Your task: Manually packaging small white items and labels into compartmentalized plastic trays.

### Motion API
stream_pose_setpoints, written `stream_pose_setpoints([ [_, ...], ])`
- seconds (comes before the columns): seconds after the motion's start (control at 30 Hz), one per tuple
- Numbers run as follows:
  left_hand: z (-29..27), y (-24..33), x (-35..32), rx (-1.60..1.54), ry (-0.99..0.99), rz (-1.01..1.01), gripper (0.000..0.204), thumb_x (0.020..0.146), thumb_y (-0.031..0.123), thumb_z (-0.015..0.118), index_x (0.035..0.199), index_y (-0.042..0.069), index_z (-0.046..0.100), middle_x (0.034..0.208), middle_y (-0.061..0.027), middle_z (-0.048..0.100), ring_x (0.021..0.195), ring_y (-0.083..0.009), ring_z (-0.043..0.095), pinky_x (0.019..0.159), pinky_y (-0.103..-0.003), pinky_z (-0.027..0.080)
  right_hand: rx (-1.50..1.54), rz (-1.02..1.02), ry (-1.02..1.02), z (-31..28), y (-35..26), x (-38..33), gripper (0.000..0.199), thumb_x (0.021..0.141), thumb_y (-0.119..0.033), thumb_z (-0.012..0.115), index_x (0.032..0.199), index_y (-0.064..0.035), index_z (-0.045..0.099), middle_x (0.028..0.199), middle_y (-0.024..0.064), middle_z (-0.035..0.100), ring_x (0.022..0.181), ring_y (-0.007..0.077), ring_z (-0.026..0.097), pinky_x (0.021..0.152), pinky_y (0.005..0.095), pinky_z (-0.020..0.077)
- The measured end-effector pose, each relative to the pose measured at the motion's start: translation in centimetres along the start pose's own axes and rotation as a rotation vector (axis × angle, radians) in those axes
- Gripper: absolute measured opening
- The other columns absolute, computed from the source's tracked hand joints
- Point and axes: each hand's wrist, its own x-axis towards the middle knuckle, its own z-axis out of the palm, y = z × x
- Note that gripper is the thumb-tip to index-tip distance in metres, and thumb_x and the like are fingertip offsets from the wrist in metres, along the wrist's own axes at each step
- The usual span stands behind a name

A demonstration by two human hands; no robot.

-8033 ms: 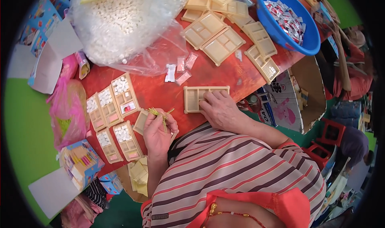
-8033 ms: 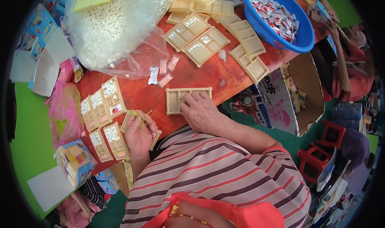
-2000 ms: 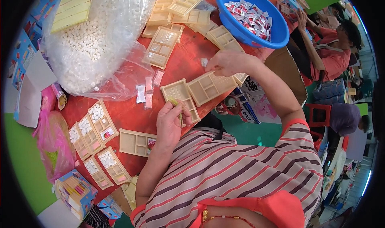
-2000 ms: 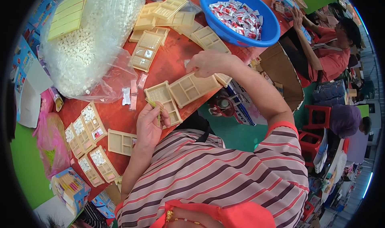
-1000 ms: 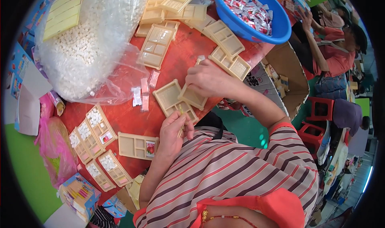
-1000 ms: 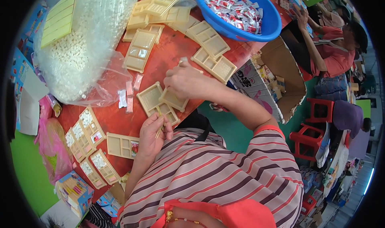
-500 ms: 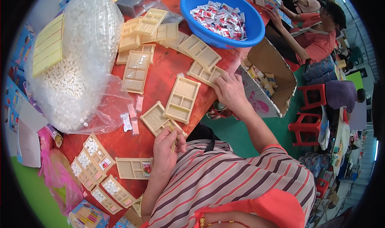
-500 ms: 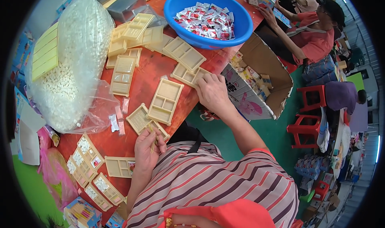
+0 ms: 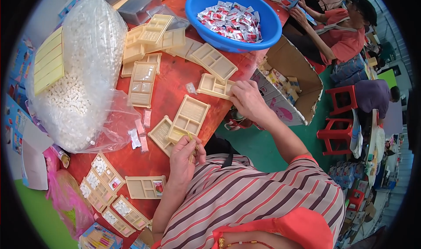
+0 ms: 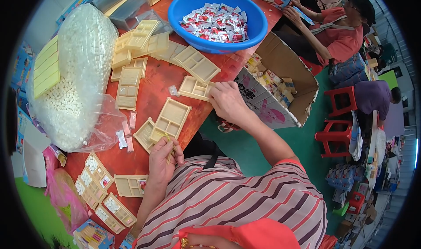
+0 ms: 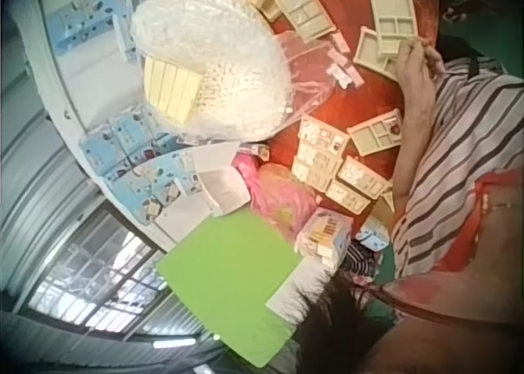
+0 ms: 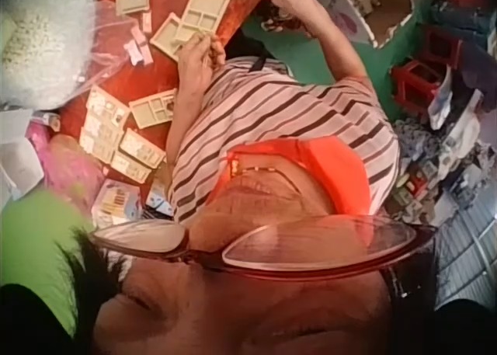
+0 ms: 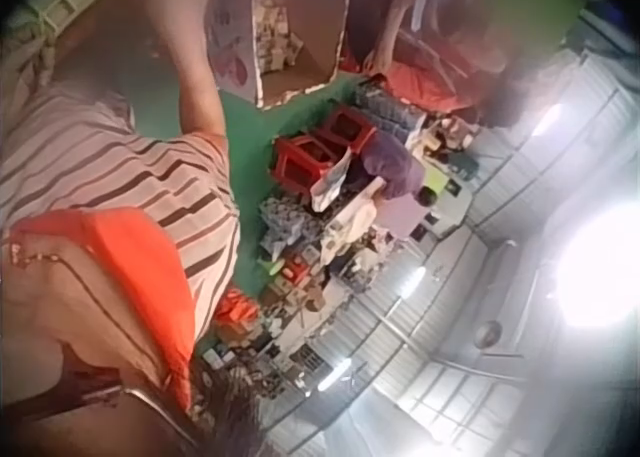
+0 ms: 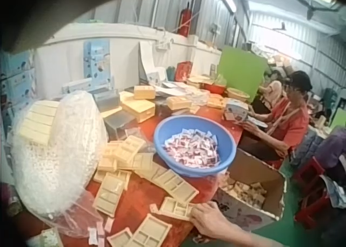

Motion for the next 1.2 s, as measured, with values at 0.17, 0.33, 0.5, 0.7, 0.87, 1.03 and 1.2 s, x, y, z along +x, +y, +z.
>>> stream_pose_setpoints([
  [0.17, -0.2, 0.0, -0.9, 0.008, 0.029, 0.031, 0.016, 0.099, 0.014, 0.048, 0.099, 0.001, 0.057, 0.076, -0.0141, 0.063, 0.057, -0.0224, 0.059, 0.056, -0.03, 0.05, 0.627, 0.058, -0.334, -1.4, 0.0, 2.3, 0.008, 0.085, -0.007, 0.061, 0.089, -0.0014, 0.059, 0.09, 0.0107, 0.058, 0.09, 0.0256, 0.058, 0.08, 0.0343, 0.0441],
  [0.33, -0.5, 0.6, -3.2, 0.003, 0.061, 0.033, 0.017, 0.098, 0.018, 0.05, 0.101, 0.002, 0.058, 0.081, -0.0106, 0.063, 0.063, -0.0204, 0.059, 0.056, -0.028, 0.047, 0.882, -0.013, -0.369, -3.0, -2.5, 2.6, 0.007, 0.085, -0.002, 0.061, 0.089, 0.002, 0.058, 0.088, 0.0098, 0.058, 0.084, 0.0224, 0.058, 0.075, 0.0317, 0.0446],
  [0.5, -2.1, 0.6, -6.7, -0.014, 0.133, 0.118, 0.017, 0.101, 0.018, 0.048, 0.1, 0.003, 0.058, 0.08, -0.0088, 0.062, 0.065, -0.0181, 0.059, 0.057, -0.028, 0.047, 0.894, -0.264, -0.421, -1.3, -7.1, 4.8, 0.007, 0.083, -0.001, 0.062, 0.089, -0.0003, 0.057, 0.089, 0.0099, 0.059, 0.084, 0.025, 0.058, 0.079, 0.0351, 0.0428],
  [0.7, -4.1, -0.5, -11.3, 0.002, 0.362, 0.34, 0.019, 0.102, 0.019, 0.046, 0.099, 0.004, 0.057, 0.078, -0.0082, 0.061, 0.064, -0.0163, 0.057, 0.057, -0.027, 0.046, 0.649, -0.705, -0.415, 2.5, -14.5, 9.2, 0.012, 0.082, -0.002, 0.063, 0.093, -0.0018, 0.057, 0.097, 0.011, 0.06, 0.092, 0.0311, 0.057, 0.083, 0.0392, 0.0437],
  [0.87, -5.8, -0.9, -13.8, 0.064, 0.428, 0.333, 0.019, 0.102, 0.016, 0.045, 0.099, 0.002, 0.057, 0.077, -0.0081, 0.06, 0.061, -0.014, 0.056, 0.056, -0.026, 0.046, 0.481, -0.988, -0.449, 5.6, -17.9, 11.3, 0.016, 0.081, -0.003, 0.063, 0.095, -0.005, 0.058, 0.102, 0.0082, 0.06, 0.098, 0.0283, 0.057, 0.089, 0.0402, 0.0419],
  [1.03, -7.0, -0.5, -16.8, 0.233, 0.483, 0.239, 0.021, 0.1, 0.017, 0.048, 0.092, 0.001, 0.059, 0.074, -0.0056, 0.061, 0.059, -0.012, 0.057, 0.055, -0.024, 0.044, 0.419, -1.128, -0.426, 6.7, -19.9, 12.3, 0.024, 0.073, 0.0, 0.062, 0.097, -0.006, 0.059, 0.107, 0.0073, 0.06, 0.103, 0.0273, 0.057, 0.093, 0.0403, 0.0422],
  [1.2, -8.3, -0.1, -18.9, 0.285, 0.568, 0.274, 0.019, 0.098, 0.016, 0.049, 0.09, 0.002, 0.059, 0.073, -0.0053, 0.061, 0.057, -0.0118, 0.057, 0.053, -0.024, 0.043, 0.407, -1.178, -0.425, 8.1, -21.2, 12.6, 0.028, 0.07, 0.001, 0.062, 0.097, -0.0062, 0.06, 0.111, 0.0076, 0.06, 0.109, 0.0269, 0.057, 0.094, 0.0401, 0.0423],
])
